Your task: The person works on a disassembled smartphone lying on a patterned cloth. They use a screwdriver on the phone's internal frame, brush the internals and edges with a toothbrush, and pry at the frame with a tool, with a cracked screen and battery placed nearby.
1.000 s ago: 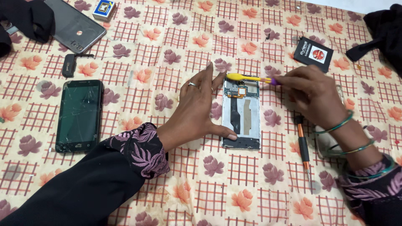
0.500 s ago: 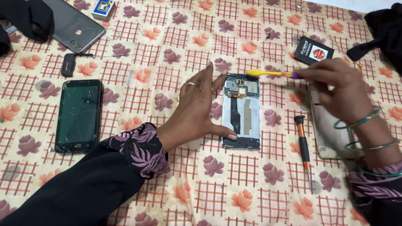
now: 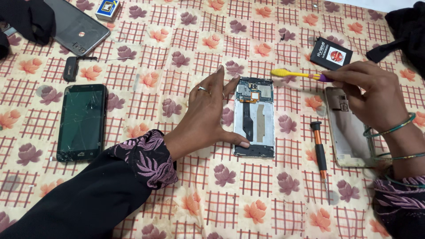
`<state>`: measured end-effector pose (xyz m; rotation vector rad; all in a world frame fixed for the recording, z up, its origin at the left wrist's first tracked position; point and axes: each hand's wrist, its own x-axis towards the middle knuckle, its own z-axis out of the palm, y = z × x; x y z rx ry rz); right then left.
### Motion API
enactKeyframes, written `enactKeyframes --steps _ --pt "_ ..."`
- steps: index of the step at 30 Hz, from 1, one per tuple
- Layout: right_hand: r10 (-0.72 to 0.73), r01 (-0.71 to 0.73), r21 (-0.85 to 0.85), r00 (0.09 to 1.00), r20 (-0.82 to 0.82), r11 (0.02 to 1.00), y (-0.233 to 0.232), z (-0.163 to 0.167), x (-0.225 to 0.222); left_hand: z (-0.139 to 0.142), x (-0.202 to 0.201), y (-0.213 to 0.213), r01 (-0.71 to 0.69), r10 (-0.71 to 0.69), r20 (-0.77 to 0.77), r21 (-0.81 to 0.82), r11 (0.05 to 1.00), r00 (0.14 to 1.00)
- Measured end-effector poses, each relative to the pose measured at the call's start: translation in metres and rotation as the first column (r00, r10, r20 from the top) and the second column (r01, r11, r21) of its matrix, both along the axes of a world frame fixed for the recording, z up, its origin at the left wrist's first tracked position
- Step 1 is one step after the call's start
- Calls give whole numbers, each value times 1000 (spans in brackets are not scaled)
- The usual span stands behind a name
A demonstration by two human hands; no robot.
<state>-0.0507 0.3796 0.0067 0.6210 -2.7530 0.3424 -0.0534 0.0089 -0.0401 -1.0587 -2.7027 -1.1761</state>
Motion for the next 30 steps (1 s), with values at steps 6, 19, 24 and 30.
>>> enactKeyframes --steps 6,19,24,30 --pt "-23 24 100 1000 -7 995 2 -1 0 2 2 -1 -4 3 -23 -20 1000 1000" --pt "127 -125 -22 964 234 992 3 10 2 1 0 -1 0 0 -5 3 1000 1000" --pt "-33 29 25 980 198 999 -8 7 6 -1 -1 0 -4 5 23 -59 998 1000" --pt "127 -105 -98 959 255 990 -6 7 7 -1 0 -1 -4 4 12 -35 999 1000"
